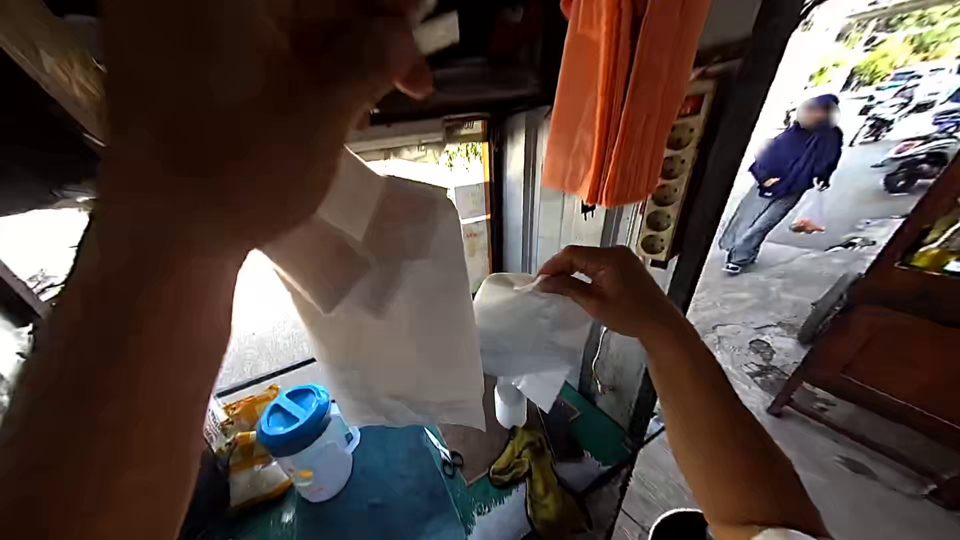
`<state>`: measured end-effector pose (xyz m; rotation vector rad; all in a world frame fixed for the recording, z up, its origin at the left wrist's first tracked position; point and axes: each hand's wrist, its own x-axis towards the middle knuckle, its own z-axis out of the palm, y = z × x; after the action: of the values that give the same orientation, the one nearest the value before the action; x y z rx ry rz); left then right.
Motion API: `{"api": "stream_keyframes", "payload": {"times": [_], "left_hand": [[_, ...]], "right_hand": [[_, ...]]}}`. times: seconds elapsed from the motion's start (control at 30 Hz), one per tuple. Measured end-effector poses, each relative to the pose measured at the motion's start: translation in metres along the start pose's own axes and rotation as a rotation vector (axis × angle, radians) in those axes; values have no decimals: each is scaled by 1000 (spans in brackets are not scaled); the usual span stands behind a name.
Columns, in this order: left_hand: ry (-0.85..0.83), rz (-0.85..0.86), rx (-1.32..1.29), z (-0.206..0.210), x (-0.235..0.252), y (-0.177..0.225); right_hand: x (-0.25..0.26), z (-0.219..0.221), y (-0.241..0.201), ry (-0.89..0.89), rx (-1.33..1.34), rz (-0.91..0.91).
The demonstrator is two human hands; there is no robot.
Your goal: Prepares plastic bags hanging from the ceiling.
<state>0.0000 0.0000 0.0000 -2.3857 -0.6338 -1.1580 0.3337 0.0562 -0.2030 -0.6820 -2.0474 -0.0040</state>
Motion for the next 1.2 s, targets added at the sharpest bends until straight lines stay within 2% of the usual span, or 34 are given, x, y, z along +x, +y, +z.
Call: {"api": "stream_keyframes", "payload": {"times": [0.03,0.1,0.2,0.3,0.6,0.73,0.83,1.03,1.2], "left_hand": [[33,-119,28,4,-5,31],[75,-214,44,13,-5,52],[66,-168,76,27,0,41],[40,-99,48,39,1,32],[-87,-56,-318,48,-4,52],[-69,-139,-294,36,-10,57],[-52,-219,-141,24,-17,61],[4,-248,-24,6,-41,63],[143,-124,41,-7,-63,64]], "right_hand": [[8,-17,-12,33,-42,-21],[22,-46,-33,85,-113,-70],[40,-77,-55,96,-149,-151],[54,-88,-75,104,-126,-164],[79,-47,-113,227,53,-153],[94,-30,-120,244,153,-147],[104,-20,-127,223,248,-81],[116,-7,-150,148,263,-50],[122,-5,-169,58,378,-148]]}}
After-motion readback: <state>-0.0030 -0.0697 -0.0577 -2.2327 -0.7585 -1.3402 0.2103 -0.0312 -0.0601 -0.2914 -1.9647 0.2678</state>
